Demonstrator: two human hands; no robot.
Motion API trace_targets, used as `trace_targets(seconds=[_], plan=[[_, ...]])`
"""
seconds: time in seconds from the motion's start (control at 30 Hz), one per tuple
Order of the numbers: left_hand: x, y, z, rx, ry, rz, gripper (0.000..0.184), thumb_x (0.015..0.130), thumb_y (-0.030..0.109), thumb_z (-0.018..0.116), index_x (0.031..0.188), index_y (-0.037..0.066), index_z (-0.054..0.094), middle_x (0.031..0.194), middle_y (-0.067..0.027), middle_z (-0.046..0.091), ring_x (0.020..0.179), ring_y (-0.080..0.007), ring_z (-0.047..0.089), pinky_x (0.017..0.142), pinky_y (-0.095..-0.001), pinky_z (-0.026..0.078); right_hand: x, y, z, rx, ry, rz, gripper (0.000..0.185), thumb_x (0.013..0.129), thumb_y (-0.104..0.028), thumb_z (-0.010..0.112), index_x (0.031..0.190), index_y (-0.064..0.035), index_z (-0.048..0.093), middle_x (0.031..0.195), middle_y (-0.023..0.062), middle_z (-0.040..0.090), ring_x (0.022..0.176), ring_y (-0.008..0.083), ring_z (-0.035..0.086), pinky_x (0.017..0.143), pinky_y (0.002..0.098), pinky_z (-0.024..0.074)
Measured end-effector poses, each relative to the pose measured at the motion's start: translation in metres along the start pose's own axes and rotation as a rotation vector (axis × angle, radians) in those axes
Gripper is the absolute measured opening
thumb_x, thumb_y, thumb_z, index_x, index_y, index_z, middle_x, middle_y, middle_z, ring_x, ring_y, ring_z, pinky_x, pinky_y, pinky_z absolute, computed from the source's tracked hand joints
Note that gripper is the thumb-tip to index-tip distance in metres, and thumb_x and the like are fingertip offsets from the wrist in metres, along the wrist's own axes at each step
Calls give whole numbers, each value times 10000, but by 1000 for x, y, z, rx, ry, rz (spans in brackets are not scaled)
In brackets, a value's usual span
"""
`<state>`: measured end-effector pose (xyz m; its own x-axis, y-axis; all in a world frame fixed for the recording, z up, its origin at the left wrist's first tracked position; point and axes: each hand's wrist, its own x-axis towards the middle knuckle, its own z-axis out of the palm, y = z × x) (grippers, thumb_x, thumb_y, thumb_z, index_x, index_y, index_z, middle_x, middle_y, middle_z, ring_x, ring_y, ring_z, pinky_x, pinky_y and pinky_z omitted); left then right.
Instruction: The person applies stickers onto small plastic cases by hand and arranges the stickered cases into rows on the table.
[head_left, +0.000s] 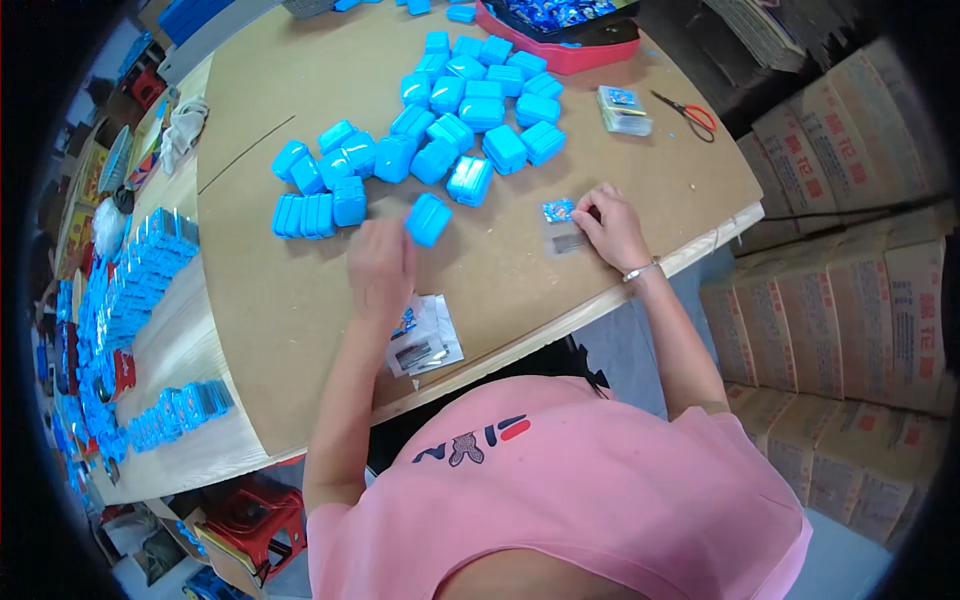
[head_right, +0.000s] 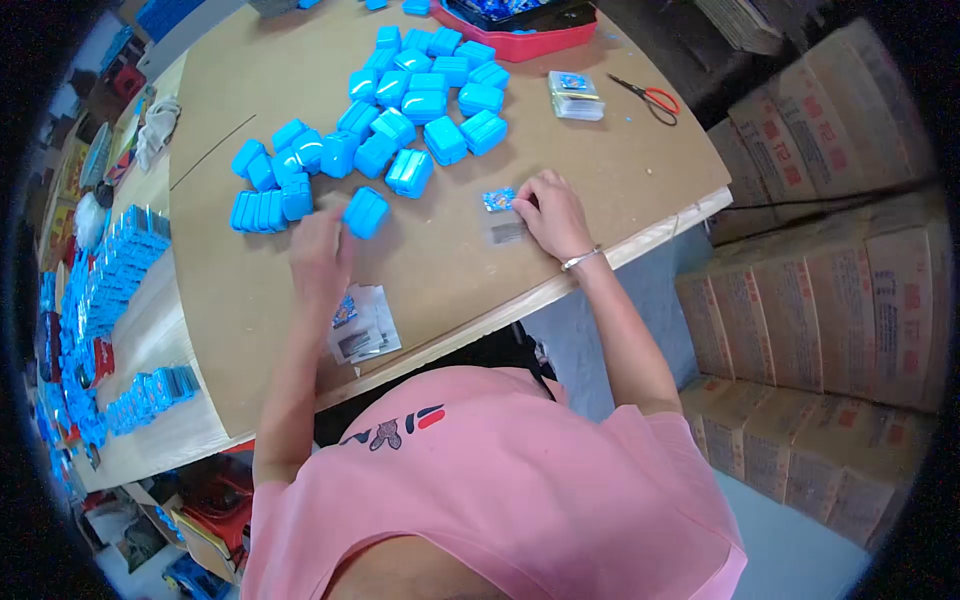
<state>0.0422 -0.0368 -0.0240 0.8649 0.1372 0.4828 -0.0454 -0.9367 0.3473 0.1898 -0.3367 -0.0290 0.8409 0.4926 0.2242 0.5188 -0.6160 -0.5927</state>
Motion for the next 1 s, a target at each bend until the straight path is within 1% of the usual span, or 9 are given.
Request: trace_targets(seconds=[0.03, 0.17, 0.23, 0.37, 0.53, 0.7, 0.83, 0.87, 1.0], plan=[[-2, 0, -4, 16, 4, -14, 362, 748, 134, 690, 1073, 37, 564, 1034, -129, 596, 945, -283, 562, 823, -378, 459, 2, -4, 1, 12, -10, -15, 69, 796, -92, 637, 794, -29, 608, 818, 71, 506, 709, 207, 487, 672, 294, 427], [8, 10, -21, -97, -54, 279, 309, 742, 98, 669, 1031, 57, 568, 1058, -107, 592, 969, -295, 544, 845, -385, 445, 10, -16, -5, -21, 40, -63, 96, 793, -92, 636, 846, -28, 588, 807, 70, 502, 709, 205, 491, 660, 292, 420], [8, 31, -16, -166, 16, 231, 265, 745, 38, 638, 997, 66, 561, 1051, -83, 575, 981, -300, 527, 858, -388, 433, 13, -12, -5, -15, -4, -62, 99, 800, -91, 632, 858, -29, 583, 802, 65, 508, 707, 194, 493, 658, 288, 418], [9, 39, 10, -156, 42, 232, 286, 730, 77, 669, 992, 68, 555, 1053, -75, 556, 969, -301, 524, 859, -386, 431, 18, -8, -5, -20, -143, -56, 107, 819, -88, 621, 894, -33, 568, 788, 48, 525, 702, 161, 497, 651, 273, 412], [1, 46, -5, -59, -128, 451, 307, 723, 101, 685, 997, 71, 548, 1071, -81, 542, 983, -313, 513, 877, -389, 421, 4, -26, -3, 392, -164, 109, 93, 843, -66, 601, 918, -34, 556, 782, 14, 551, 690, 107, 489, 637, 245, 404], [-9, 72, -28, -286, -164, 312, 287, 746, 76, 694, 996, 59, 555, 1036, -92, 569, 923, -244, 541, 823, -348, 447, 4, -73, 9, 738, -134, 67, 62, 852, -25, 590, 905, -37, 560, 790, -3, 567, 674, 69, 467, 627, 214, 395], [4, 85, -35, -1242, -197, -662, 201, 791, 35, 687, 970, 35, 595, 918, -76, 617, 787, -131, 558, 698, -254, 463, 6, -116, 12, 743, -206, -178, 101, 835, 1, 606, 921, -38, 570, 795, 0, 560, 688, 67, 474, 634, 196, 398], [2, 84, -36, -1237, -186, -670, 201, 791, 35, 687, 970, 35, 595, 918, -76, 617, 787, -131, 558, 698, -254, 463, 7, -121, 13, 748, -218, -183, 101, 835, 1, 606, 921, -38, 570, 795, 0, 560, 688, 67, 474, 634, 196, 398], [-8, 78, -36, -1394, -33, -635, 123, 814, 31, 687, 925, 9, 638, 777, -45, 632, 672, -51, 529, 595, -174, 432, 9, -131, 15, 1153, -280, 126, 105, 822, -7, 635, 916, -34, 597, 759, -8, 558, 666, 54, 469, 622, 167, 388]])
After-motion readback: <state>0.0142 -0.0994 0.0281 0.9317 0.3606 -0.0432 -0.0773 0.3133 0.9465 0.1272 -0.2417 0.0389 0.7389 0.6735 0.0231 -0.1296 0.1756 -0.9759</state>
